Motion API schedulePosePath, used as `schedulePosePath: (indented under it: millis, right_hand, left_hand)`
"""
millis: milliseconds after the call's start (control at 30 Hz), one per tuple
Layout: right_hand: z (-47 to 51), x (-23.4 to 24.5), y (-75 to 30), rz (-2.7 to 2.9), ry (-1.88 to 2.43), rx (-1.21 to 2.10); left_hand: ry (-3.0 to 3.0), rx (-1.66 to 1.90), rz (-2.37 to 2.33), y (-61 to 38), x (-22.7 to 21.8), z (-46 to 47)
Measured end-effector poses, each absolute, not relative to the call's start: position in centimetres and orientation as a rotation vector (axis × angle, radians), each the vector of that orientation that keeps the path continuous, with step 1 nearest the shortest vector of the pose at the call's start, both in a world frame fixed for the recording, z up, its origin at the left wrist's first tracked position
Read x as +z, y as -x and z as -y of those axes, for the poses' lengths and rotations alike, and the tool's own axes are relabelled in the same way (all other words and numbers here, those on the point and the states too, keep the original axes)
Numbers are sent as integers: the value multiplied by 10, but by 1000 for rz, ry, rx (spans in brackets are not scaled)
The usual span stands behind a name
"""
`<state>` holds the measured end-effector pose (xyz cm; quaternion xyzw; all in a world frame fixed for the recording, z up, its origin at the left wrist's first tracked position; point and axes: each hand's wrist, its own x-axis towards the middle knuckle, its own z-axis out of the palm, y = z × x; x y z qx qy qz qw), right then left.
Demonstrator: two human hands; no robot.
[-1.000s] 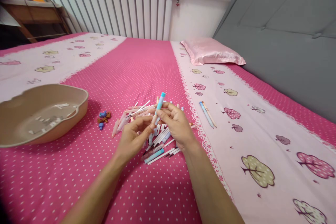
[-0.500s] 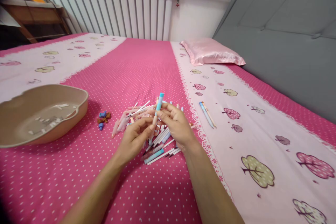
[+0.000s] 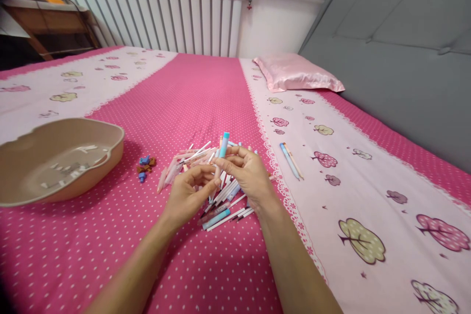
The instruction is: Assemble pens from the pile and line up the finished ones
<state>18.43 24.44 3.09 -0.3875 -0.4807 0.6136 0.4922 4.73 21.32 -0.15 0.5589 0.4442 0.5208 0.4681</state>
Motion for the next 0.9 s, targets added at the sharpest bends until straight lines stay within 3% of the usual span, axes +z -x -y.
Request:
schedulePosePath:
  millis: [900]
  right_hand:
    - [-243,33,-183,1190,801,1568]
  left_hand:
    - [-1361,1232,-955,-44,3,-212]
